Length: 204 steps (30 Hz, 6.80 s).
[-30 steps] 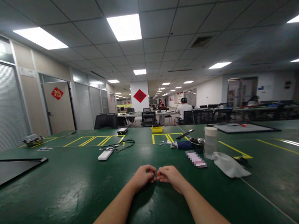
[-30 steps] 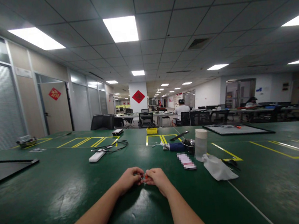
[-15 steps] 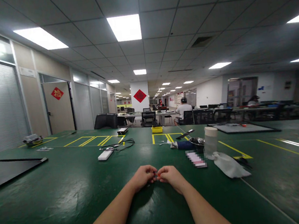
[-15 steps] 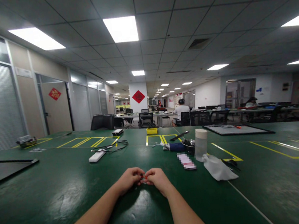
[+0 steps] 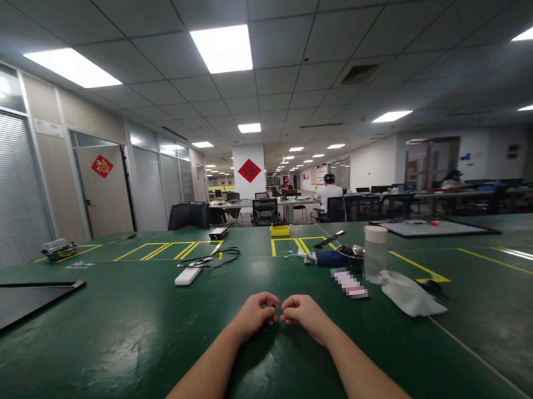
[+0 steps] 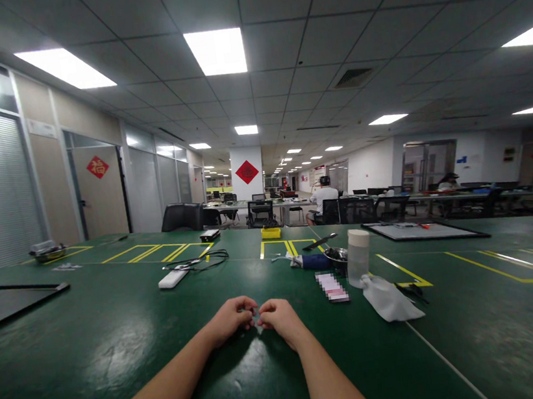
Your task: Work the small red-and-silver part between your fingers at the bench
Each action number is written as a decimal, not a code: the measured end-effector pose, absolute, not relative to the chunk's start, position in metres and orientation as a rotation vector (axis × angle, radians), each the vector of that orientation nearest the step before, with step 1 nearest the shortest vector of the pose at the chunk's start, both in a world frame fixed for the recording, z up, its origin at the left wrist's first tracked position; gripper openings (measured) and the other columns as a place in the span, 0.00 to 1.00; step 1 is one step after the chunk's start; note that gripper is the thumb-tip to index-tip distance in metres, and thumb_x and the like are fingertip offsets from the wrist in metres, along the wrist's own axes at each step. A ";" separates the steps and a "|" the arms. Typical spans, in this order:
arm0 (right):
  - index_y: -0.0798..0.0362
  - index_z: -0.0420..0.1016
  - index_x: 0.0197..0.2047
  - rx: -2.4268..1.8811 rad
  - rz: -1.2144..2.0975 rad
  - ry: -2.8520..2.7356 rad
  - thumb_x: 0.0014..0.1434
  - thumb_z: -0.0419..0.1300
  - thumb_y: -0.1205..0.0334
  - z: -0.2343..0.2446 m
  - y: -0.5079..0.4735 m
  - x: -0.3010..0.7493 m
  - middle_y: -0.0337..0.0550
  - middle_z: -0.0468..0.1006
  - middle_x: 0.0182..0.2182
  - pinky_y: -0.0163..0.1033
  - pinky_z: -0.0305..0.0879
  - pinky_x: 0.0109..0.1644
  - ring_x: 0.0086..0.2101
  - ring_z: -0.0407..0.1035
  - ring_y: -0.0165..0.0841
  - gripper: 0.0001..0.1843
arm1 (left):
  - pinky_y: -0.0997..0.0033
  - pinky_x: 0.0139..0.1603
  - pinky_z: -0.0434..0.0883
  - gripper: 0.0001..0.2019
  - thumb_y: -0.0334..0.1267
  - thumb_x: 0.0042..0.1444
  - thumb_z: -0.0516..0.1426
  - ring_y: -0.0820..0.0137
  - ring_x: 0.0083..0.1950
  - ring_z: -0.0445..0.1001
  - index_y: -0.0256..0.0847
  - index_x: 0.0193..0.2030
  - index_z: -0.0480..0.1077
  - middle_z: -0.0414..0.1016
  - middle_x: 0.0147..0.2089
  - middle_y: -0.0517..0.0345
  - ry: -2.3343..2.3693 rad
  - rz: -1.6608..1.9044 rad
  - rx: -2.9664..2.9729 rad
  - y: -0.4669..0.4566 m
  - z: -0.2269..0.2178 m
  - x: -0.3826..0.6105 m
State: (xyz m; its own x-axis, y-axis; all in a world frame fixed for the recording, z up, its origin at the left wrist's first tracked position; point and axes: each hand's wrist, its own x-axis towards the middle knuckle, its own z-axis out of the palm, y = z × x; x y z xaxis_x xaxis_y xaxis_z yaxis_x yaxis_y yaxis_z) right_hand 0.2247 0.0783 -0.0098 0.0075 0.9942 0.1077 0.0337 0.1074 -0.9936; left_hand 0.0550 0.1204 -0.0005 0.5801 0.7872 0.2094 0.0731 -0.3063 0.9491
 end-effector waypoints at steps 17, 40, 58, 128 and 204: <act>0.59 0.74 0.30 -1.185 1.215 -1.191 0.42 0.56 0.71 -0.008 0.081 0.226 0.48 0.79 0.28 0.34 0.71 0.35 0.34 0.77 0.37 0.10 | 0.75 0.28 0.66 0.13 0.28 0.43 0.53 0.74 0.26 0.71 0.33 0.38 0.70 0.74 0.30 0.57 0.771 0.802 1.753 0.121 0.000 0.057; 0.57 0.73 0.31 -1.139 1.083 -1.337 0.44 0.61 0.64 -0.009 0.078 0.225 0.39 0.75 0.23 0.33 0.65 0.28 0.25 0.71 0.29 0.08 | 0.75 0.32 0.62 0.11 0.37 0.48 0.57 0.73 0.30 0.67 0.34 0.36 0.73 0.73 0.30 0.58 0.770 0.860 1.984 0.121 0.003 0.052; 0.58 0.75 0.29 -1.141 1.067 -1.362 0.41 0.64 0.65 -0.007 0.078 0.224 0.41 0.78 0.24 0.34 0.66 0.32 0.26 0.71 0.31 0.09 | 0.75 0.31 0.64 0.10 0.32 0.42 0.58 0.74 0.28 0.68 0.33 0.34 0.71 0.73 0.28 0.58 0.736 0.895 1.806 0.120 0.003 0.056; 0.54 0.69 0.38 -1.175 0.697 -1.701 0.41 0.65 0.68 -0.011 0.079 0.225 0.33 0.70 0.27 0.29 0.55 0.24 0.21 0.60 0.23 0.17 | 0.79 0.24 0.58 0.15 0.34 0.40 0.64 0.78 0.23 0.65 0.33 0.36 0.70 0.70 0.25 0.62 0.575 0.751 1.501 0.124 -0.004 0.053; 0.54 0.69 0.45 -1.149 0.715 -1.561 0.55 0.56 0.56 -0.015 0.087 0.229 0.36 0.67 0.30 0.31 0.61 0.24 0.19 0.64 0.24 0.16 | 0.63 0.46 0.64 0.15 0.42 0.56 0.48 0.59 0.44 0.71 0.36 0.34 0.72 0.73 0.40 0.43 1.700 0.493 2.697 0.145 0.014 -0.015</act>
